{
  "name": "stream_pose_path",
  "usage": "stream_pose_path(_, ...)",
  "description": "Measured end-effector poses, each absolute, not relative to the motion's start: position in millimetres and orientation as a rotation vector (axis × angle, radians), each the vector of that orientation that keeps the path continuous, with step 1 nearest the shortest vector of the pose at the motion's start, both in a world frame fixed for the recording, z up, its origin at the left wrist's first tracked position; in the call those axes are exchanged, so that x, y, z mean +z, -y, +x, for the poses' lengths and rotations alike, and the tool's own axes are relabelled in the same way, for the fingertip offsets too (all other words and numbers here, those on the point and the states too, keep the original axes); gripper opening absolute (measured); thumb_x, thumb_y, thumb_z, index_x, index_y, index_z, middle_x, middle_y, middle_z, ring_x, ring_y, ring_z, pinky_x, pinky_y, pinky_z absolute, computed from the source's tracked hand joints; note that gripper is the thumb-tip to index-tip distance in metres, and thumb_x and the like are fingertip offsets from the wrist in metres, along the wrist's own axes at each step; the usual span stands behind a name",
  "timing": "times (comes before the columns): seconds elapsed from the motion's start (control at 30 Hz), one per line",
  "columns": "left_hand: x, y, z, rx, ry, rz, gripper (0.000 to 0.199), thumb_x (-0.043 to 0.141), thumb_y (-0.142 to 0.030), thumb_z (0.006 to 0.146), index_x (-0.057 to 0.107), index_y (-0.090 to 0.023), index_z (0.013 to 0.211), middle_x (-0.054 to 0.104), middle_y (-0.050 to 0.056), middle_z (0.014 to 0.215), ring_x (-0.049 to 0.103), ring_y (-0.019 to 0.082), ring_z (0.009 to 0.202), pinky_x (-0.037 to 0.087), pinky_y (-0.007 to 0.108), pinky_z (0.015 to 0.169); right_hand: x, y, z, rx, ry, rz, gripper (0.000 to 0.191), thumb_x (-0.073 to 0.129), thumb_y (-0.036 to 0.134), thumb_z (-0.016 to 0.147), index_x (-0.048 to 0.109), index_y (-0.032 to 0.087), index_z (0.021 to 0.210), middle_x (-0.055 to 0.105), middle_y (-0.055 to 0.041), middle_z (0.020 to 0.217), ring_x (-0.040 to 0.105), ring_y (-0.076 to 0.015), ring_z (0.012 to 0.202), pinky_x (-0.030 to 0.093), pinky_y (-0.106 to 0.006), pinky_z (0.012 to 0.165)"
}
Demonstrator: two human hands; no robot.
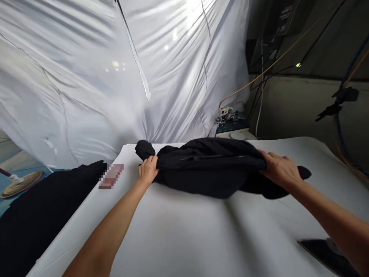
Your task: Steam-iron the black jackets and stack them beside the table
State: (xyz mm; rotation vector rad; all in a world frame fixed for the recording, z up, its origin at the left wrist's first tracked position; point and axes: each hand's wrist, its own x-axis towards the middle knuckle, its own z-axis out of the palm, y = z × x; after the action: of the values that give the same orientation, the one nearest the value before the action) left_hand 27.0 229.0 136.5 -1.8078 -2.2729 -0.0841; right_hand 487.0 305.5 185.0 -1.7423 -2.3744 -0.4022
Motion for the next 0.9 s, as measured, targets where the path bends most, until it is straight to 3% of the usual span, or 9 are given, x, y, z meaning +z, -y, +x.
stream_pose_path(0.1,134,-242,46,-0.135,2.189,-1.762,0.02,0.047,-0.02,0.08,0.048,-0.022,0.1,0.05,0.006,0.102,0.049,0.021,0.098,0.043,0.03,0.075,184,-307,502,-0.623,2.237,-1.738,0.055,0.05,0.028,0.074,0.042,0.022,0.128,0.059,-0.0129,0.094,0.054,-0.0264,0.083,0.033,-0.042,0.079)
stream_pose_path(0.27,82,-222,64,0.256,2.313,-2.046,0.037,0.056,-0.014,0.074,0.048,-0.026,0.108,0.05,0.004,0.107,0.053,0.019,0.089,0.044,0.029,0.07,108,-277,521,-0.579,2.403,-1.778,0.072,0.061,0.028,0.063,0.037,0.025,0.131,0.054,-0.0123,0.11,0.051,-0.0292,0.094,0.036,-0.043,0.079)
stream_pose_path(0.37,65,-197,67,0.257,2.326,-2.039,0.054,0.063,-0.019,0.07,0.043,-0.026,0.12,0.043,0.009,0.124,0.05,0.023,0.098,0.043,0.035,0.079,80,-251,523,-0.605,2.376,-1.759,0.076,0.062,0.028,0.062,0.034,0.028,0.133,0.049,-0.0115,0.121,0.044,-0.032,0.108,0.034,-0.046,0.083)
stream_pose_path(0.43,64,-182,70,0.112,2.172,-2.054,0.053,0.057,-0.016,0.074,0.041,-0.025,0.124,0.034,0.011,0.135,0.042,0.027,0.111,0.037,0.042,0.09,80,-238,520,-0.662,2.298,-1.7,0.075,0.06,0.029,0.065,0.031,0.027,0.135,0.045,-0.0125,0.125,0.037,-0.0328,0.115,0.03,-0.048,0.089)
stream_pose_path(0.5,66,-172,75,0.058,1.954,-2.24,0.051,0.046,-0.008,0.077,0.042,-0.027,0.125,0.038,0.008,0.132,0.036,0.026,0.119,0.027,0.045,0.099,88,-228,513,-0.665,2.274,-1.638,0.071,0.059,0.028,0.067,0.034,0.026,0.134,0.046,-0.0128,0.123,0.037,-0.0321,0.114,0.028,-0.047,0.091)
stream_pose_path(0.57,65,-165,83,0.121,1.827,-2.449,0.058,0.039,-0.002,0.076,0.039,-0.029,0.128,0.051,0.006,0.116,0.042,0.022,0.113,0.023,0.044,0.102,94,-220,506,-0.64,2.292,-1.589,0.063,0.059,0.027,0.068,0.042,0.027,0.129,0.049,-0.0121,0.117,0.039,-0.031,0.111,0.029,-0.046,0.091)
stream_pose_path(0.63,59,-162,91,0.227,1.904,-2.511,0.063,0.038,-0.003,0.076,0.031,-0.028,0.134,0.054,0.005,0.103,0.05,0.019,0.101,0.032,0.038,0.097,93,-214,500,-0.595,2.379,-1.524,0.054,0.06,0.027,0.068,0.051,0.029,0.122,0.052,-0.0101,0.11,0.043,-0.0287,0.105,0.029,-0.045,0.09)
stream_pose_path(0.73,43,-166,99,0.326,2.105,-2.37,0.066,0.039,-0.009,0.079,0.022,-0.033,0.138,0.05,0.007,0.106,0.053,0.019,0.092,0.043,0.032,0.08,75,-210,496,-0.538,2.552,-1.455,0.051,0.061,0.029,0.068,0.054,0.036,0.118,0.053,-0.0075,0.102,0.046,-0.0256,0.096,0.032,-0.044,0.086)
stream_pose_path(0.9,18,-204,96,0.378,2.209,-2.164,0.053,0.029,-0.009,0.085,0.035,-0.036,0.131,0.053,0.009,0.1,0.056,0.02,0.087,0.045,0.033,0.075,30,-232,486,-0.583,2.555,-1.621,0.055,0.048,0.016,0.074,0.049,0.045,0.121,0.054,-0.0054,0.105,0.046,-0.0262,0.096,0.033,-0.049,0.083)
